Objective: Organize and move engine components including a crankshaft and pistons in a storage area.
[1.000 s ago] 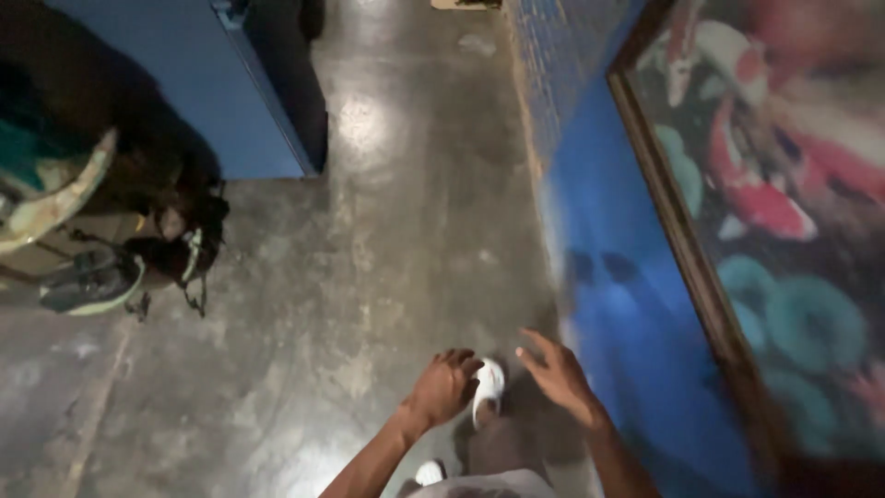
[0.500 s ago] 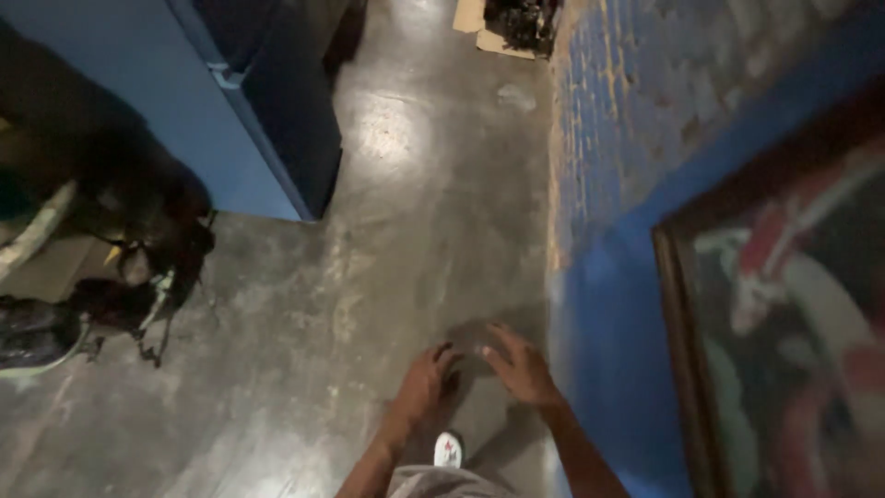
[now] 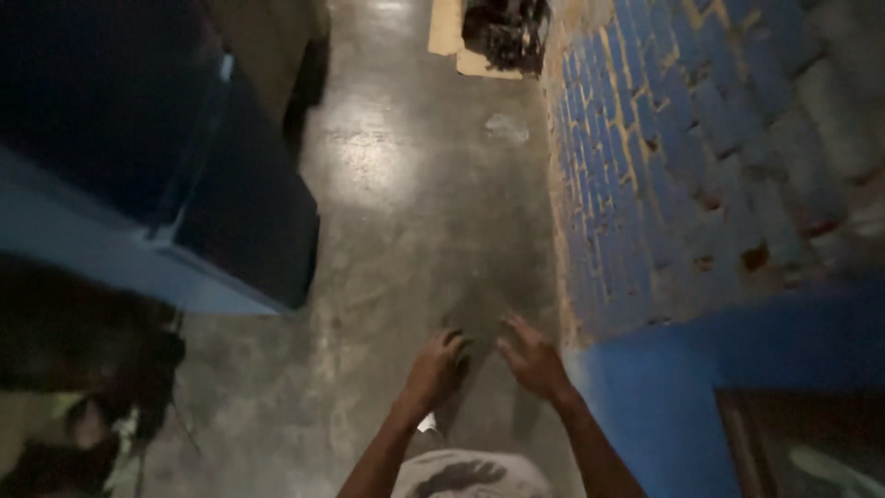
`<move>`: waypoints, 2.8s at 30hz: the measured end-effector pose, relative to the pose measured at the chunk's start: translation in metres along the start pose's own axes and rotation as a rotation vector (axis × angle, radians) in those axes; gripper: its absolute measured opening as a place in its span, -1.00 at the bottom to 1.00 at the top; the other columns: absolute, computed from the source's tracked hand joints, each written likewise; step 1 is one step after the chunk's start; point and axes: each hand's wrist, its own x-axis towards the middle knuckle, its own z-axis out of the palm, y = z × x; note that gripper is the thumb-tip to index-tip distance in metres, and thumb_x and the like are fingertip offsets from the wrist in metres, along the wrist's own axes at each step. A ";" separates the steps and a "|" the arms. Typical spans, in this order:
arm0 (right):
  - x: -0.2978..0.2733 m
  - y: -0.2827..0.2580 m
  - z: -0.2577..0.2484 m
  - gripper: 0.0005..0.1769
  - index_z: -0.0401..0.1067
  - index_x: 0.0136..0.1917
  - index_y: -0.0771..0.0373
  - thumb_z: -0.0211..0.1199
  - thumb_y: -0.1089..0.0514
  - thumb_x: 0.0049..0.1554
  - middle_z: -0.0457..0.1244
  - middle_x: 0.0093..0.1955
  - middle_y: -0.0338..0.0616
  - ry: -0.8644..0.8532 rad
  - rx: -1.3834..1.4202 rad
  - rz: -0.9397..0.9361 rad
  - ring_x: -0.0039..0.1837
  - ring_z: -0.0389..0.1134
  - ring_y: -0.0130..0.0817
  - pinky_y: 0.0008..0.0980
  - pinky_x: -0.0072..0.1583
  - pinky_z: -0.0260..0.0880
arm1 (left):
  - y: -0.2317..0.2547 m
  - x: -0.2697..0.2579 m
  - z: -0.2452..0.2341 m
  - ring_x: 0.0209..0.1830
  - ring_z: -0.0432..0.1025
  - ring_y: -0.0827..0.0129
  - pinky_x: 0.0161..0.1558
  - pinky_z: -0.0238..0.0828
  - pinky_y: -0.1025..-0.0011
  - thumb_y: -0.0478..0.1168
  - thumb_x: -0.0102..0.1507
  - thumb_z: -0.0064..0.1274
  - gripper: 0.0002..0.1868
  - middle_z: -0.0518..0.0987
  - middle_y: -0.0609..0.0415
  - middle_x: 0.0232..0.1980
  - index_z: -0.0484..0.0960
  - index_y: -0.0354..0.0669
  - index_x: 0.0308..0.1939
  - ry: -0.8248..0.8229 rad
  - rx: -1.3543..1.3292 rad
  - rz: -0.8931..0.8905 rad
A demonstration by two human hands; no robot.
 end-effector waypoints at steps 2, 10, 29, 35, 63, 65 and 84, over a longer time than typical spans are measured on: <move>0.044 -0.009 -0.015 -0.37 0.30 0.45 0.16 0.22 -0.09 0.18 0.16 0.52 -0.02 0.012 0.064 0.109 0.52 0.18 -0.04 -0.11 0.45 0.19 | -0.011 0.042 -0.013 0.27 0.39 -0.09 0.22 0.35 0.07 -0.26 0.25 0.14 -0.59 0.49 -0.16 0.32 0.57 -0.15 0.19 -0.027 -0.012 0.025; 0.266 0.065 -0.023 -0.39 0.36 0.42 0.16 0.25 -0.08 0.15 0.20 0.50 0.01 0.073 0.112 0.101 0.53 0.19 -0.04 -0.16 0.47 0.19 | -0.089 0.258 -0.045 0.19 0.44 -0.11 0.17 0.40 0.08 -0.27 0.23 0.16 -0.62 0.55 -0.16 0.23 0.61 -0.18 0.13 -0.008 0.003 0.043; 0.827 0.075 -0.118 -0.44 0.37 0.39 0.26 0.25 0.04 0.17 0.19 0.50 0.11 -0.043 0.136 -0.096 0.51 0.19 0.03 -0.14 0.45 0.19 | -0.263 0.732 -0.148 0.18 0.46 -0.05 0.18 0.39 0.12 -0.27 0.22 0.18 -0.62 0.57 -0.15 0.19 0.60 -0.17 0.13 0.100 -0.037 -0.084; 0.995 0.078 -0.116 -0.45 0.38 0.37 0.27 0.28 0.01 0.17 0.23 0.45 0.11 0.017 0.105 -0.099 0.49 0.23 0.01 -0.15 0.44 0.22 | -0.331 0.896 -0.224 0.14 0.46 -0.06 0.15 0.38 0.10 -0.28 0.20 0.18 -0.61 0.58 -0.13 0.16 0.61 -0.15 0.12 0.076 -0.055 0.000; 1.749 0.088 -0.207 -0.44 0.39 0.37 0.22 0.29 -0.01 0.16 0.33 0.36 0.02 0.013 0.293 0.069 0.27 0.42 -0.14 -0.26 0.21 0.43 | -0.574 1.569 -0.447 0.12 0.51 -0.03 0.14 0.44 0.20 -0.23 0.25 0.15 -0.61 0.61 -0.14 0.12 0.58 -0.18 0.16 0.044 -0.186 -0.184; 1.799 0.092 -0.202 -0.42 0.39 0.40 0.18 0.28 -0.01 0.15 0.33 0.38 -0.03 -0.002 0.284 0.208 0.13 0.43 -0.05 -0.23 0.14 0.44 | -0.606 1.624 -0.454 0.12 0.51 -0.04 0.14 0.43 0.19 -0.22 0.26 0.14 -0.61 0.61 -0.14 0.11 0.58 -0.19 0.16 0.006 -0.201 -0.167; 2.189 0.138 -0.252 -0.35 0.23 0.47 0.38 0.25 0.06 0.21 0.15 0.51 0.18 0.404 0.322 0.282 0.55 0.15 0.00 -0.19 0.48 0.14 | -0.714 2.134 -0.524 0.07 0.47 -0.18 0.09 0.42 0.04 -0.31 0.22 0.12 -0.60 0.60 -0.20 0.12 0.57 -0.25 0.15 -0.332 -0.082 0.398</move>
